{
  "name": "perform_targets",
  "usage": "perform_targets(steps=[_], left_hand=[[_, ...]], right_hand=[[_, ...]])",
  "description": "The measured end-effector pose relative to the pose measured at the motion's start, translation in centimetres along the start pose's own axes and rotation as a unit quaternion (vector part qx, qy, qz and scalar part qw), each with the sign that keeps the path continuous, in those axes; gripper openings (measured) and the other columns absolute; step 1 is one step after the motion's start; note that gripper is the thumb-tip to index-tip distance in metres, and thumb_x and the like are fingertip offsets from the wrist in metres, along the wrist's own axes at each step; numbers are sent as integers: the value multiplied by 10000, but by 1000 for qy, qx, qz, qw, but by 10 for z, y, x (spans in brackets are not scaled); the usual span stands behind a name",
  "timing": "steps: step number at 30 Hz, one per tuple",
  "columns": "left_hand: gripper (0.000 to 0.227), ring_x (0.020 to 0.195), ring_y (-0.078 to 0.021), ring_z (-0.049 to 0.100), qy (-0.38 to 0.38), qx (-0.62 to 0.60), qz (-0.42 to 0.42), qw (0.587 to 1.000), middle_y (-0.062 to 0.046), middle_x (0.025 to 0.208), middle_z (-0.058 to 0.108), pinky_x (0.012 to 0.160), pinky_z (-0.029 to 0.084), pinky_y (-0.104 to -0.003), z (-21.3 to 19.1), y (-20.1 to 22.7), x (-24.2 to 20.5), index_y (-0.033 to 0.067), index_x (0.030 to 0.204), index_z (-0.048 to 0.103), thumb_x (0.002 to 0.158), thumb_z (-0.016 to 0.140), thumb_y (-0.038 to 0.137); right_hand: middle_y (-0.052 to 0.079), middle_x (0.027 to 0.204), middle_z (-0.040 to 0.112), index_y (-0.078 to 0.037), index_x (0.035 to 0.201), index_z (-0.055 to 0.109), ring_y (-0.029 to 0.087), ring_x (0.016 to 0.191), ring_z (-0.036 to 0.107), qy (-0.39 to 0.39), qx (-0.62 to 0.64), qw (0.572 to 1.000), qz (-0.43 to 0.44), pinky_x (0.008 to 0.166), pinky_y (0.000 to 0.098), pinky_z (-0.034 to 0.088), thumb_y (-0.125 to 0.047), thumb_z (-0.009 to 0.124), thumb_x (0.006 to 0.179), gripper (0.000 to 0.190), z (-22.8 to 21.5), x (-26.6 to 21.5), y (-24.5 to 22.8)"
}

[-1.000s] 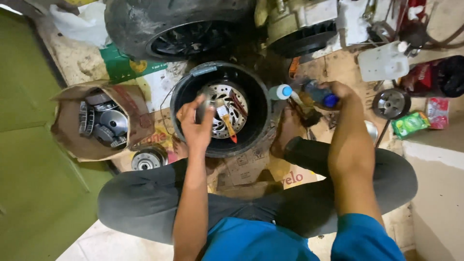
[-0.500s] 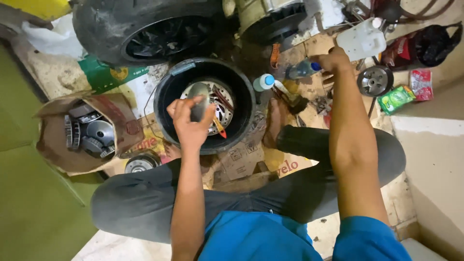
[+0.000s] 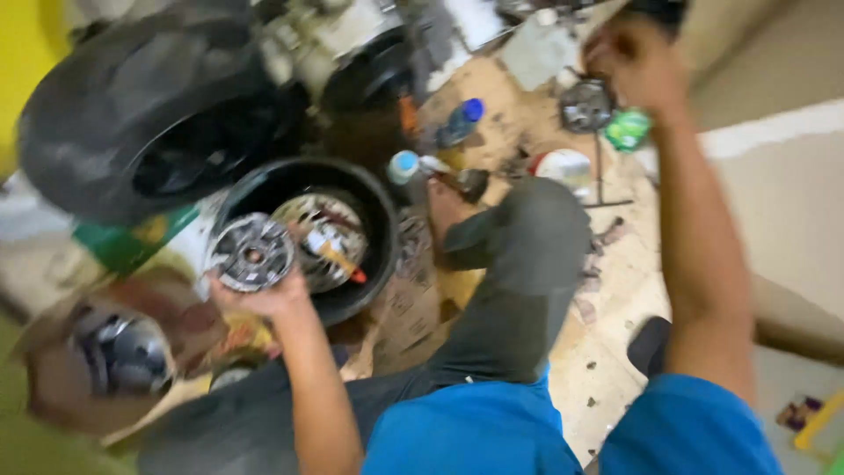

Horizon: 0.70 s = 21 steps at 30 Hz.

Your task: Cleaning and inspecting motorcycle variator plates and components using a cleaning solution.

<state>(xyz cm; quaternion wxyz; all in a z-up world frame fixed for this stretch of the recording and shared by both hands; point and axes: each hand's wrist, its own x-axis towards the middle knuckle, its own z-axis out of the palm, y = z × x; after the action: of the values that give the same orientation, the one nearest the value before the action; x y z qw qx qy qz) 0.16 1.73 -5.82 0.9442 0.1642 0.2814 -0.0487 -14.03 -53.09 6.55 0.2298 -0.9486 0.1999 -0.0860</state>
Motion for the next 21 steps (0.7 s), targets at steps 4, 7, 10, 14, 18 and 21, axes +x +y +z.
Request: perform_targets(steps=[4,7,10,14,18,21], left_hand=[[641,1103,-442,592,-16,8,-25,1000,-221,1124,655,866,448,-739,-11,-5,4,28,1118,659,707,556,510],[593,1192,-411,574,-50,-29,-55,997,-149,1202,649,916,469,-700,-15,0,3,63,1174,650,716,592,435],[649,1206,-457,543,-24,-9,10,1000,-231,1321,557,847,544,-672,-16,1,6,56,1271,572,739,518,424],[638,1230,-411,572,-59,7,15,998,-196,1281,597,884,539,-606,1,-3,-9,80,1243,587,709,565,429],[704,1160,-372,534,-90,-16,-66,994,-268,1338,504,914,485,-520,35,-12,-38,-43,1249,512,643,611,301],[875,1351,-433,340,-222,-127,-229,939,-279,1444,327,1094,304,-650,39,-16,-43,-58,1445,223,741,728,62]], right_hand=[[191,1295,581,-35,1283,566,316,1173,549,-138,26,971,196,989,431,401,-522,637,843,661,122,-120,148],[133,1206,652,-165,1280,587,311,1080,608,-253,-73,917,301,896,393,435,-607,619,752,689,174,-179,137],[122,1295,602,-114,1283,598,347,1175,555,-287,-70,886,356,908,479,458,-484,566,864,560,199,-203,120],[200,1140,638,-47,1211,597,414,945,621,-151,-67,961,221,696,543,512,-247,556,902,371,242,-192,105],[142,1322,550,-118,1255,594,356,1249,455,-62,-263,961,61,1014,613,292,-252,612,840,436,281,-157,95],[223,1341,494,-38,1295,498,367,1375,320,-154,-180,939,248,1119,705,40,-374,243,1018,505,268,-112,72]])
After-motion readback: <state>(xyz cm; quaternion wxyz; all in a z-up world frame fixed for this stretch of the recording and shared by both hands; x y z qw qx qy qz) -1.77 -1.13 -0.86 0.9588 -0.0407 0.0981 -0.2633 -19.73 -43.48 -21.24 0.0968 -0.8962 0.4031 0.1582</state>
